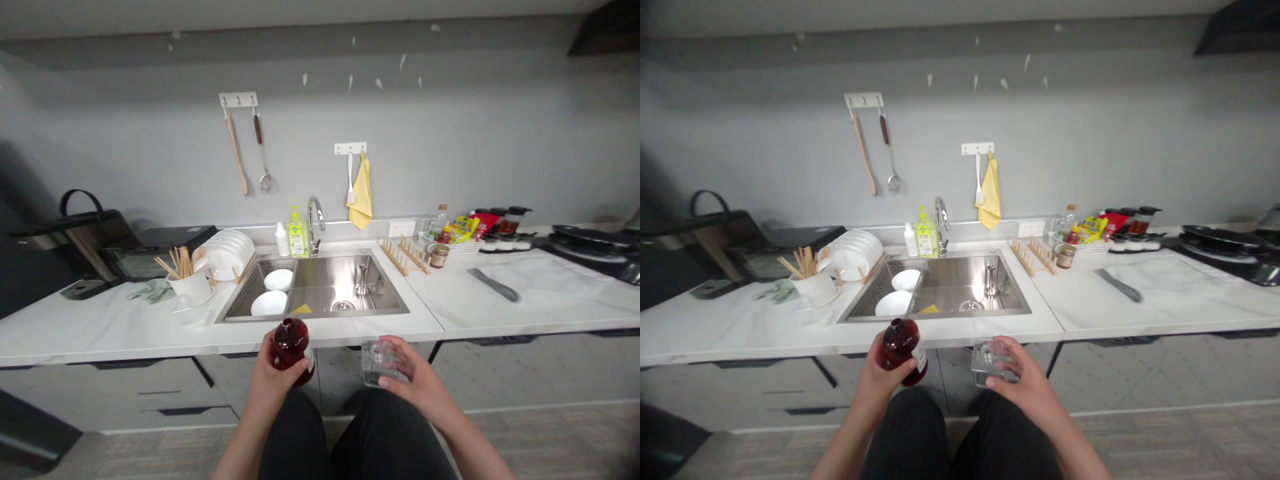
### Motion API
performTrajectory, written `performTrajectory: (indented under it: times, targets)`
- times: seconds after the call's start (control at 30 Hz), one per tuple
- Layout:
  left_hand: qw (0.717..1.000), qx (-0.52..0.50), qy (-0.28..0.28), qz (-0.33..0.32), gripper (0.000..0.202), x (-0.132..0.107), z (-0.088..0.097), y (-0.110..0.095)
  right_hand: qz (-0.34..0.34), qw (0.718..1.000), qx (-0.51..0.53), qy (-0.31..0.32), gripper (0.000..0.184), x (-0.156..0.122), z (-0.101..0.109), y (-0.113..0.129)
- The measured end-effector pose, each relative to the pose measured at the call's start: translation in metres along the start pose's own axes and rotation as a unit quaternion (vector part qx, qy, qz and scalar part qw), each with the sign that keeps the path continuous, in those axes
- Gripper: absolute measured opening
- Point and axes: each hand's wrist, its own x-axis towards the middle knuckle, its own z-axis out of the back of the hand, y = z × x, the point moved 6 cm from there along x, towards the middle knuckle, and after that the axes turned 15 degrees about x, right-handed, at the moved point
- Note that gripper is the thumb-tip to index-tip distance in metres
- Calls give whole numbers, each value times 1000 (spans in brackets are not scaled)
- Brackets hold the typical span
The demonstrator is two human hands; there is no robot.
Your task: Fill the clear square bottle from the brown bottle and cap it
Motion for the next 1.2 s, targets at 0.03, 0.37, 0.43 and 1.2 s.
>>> performTrajectory:
  times: [0.03, 0.37, 0.43, 1.2]
  targets:
    - [1000, 0, 0, -1, 79, -1, 0, 0, 0, 1000, 0, 2, 82, -3, -2, 0]
    - [999, -28, 16, -9, 79, -15, -6, -5, -5, 999, 8, -30, 88, -25, 11, -6]
    - [999, -20, 35, -23, 82, -20, -8, -10, -5, 999, 11, -30, 87, -27, 9, -3]
    - [947, 188, 159, -206, 85, -90, -16, -68, -1, 998, 5, 58, 81, -89, -51, 45]
